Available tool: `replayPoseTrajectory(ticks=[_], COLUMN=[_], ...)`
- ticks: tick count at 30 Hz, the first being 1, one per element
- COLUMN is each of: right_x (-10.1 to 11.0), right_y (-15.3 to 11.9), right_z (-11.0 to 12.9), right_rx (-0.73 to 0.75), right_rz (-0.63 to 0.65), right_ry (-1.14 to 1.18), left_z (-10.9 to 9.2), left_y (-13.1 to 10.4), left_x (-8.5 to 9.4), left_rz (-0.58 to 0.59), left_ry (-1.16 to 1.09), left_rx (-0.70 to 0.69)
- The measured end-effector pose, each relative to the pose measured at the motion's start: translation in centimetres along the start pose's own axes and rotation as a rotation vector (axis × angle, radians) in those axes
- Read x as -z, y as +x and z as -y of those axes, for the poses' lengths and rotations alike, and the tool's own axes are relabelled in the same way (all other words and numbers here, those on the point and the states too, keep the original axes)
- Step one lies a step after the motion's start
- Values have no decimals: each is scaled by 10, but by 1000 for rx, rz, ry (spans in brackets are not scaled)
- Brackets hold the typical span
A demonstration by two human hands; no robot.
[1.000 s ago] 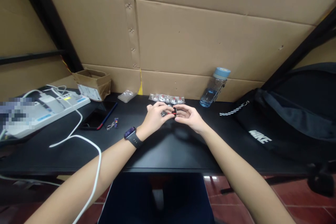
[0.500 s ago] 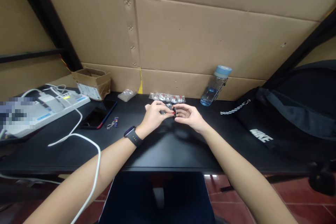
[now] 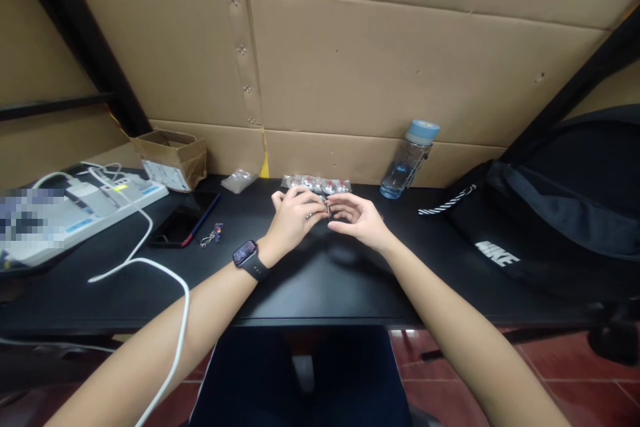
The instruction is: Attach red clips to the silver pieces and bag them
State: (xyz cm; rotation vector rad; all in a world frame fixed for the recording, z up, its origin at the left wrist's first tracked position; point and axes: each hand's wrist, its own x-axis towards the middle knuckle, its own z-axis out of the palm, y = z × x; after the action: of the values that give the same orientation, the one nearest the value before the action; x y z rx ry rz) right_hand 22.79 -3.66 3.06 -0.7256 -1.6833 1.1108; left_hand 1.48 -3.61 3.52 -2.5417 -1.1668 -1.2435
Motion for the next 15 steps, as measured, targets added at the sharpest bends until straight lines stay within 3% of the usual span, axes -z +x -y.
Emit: replayPoseTrajectory(ticks=[5, 15], right_x=[-2, 1], right_y=[0, 0], right_z=[2, 3], right_rx=[22, 69], right_rz=[-22, -3], right_ry=[-15, -148], left_z=[-4, -5], left_y=[-1, -2], left_x=[0, 0], left_rz=[-79, -69], left_ry=[59, 103], left_rx=[27, -5])
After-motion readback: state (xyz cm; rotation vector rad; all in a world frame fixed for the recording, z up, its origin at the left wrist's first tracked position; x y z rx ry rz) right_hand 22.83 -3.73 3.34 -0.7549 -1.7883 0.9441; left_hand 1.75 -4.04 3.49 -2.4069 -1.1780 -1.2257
